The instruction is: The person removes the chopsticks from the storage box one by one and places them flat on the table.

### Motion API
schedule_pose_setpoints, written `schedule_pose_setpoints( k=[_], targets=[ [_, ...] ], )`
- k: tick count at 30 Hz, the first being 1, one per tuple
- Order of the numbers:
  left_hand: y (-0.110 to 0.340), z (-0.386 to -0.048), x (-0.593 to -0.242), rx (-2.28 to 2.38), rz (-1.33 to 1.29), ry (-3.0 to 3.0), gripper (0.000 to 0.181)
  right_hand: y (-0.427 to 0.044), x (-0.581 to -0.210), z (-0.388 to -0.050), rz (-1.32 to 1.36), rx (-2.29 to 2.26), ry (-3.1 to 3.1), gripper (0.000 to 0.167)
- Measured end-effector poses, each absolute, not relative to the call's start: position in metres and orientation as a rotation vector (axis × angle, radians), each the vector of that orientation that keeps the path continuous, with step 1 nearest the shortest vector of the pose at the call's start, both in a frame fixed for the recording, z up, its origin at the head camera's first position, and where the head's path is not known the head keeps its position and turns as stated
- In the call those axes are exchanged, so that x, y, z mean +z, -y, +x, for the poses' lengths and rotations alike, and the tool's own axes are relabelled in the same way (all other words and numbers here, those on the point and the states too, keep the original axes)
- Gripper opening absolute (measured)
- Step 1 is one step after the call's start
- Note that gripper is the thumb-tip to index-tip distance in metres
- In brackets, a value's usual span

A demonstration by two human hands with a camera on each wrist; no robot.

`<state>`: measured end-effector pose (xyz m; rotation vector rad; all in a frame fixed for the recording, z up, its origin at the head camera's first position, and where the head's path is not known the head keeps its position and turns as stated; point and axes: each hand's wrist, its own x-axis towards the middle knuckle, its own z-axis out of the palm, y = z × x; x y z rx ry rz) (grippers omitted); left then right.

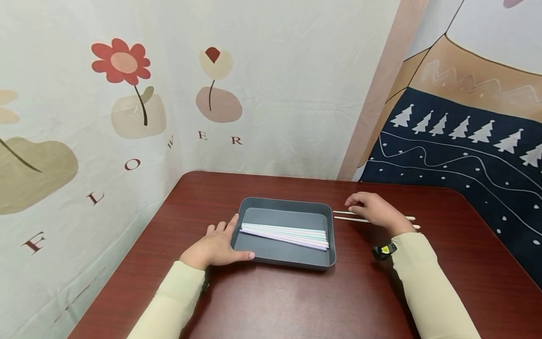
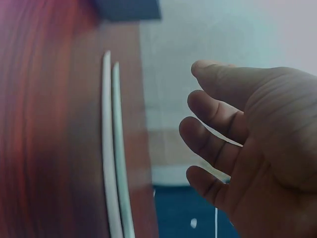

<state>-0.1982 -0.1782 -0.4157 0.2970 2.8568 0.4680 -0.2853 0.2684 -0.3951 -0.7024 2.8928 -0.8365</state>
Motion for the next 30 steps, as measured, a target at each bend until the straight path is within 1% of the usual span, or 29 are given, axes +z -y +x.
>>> schedule_pose_setpoints(
  k=[8,16,30],
  targets=[
    [0.179,-0.199,-0.416,0.475,0.290,-2.854,0.132,-0.224,-0.386,-0.288,-0.760,-0.942,-2.815,0.014],
    [0.178,-0.200,-0.416,0.486,0.283,-2.849,0.131,-0.184,-0.382,-0.287,-0.801,-1.043,-2.730,0.016],
    [0.178,-0.200,-0.419,0.477,0.273,-2.854,0.131,-0.132,-0.392,-0.293,-0.865,-1.076,-2.588,0.019]
  ],
)
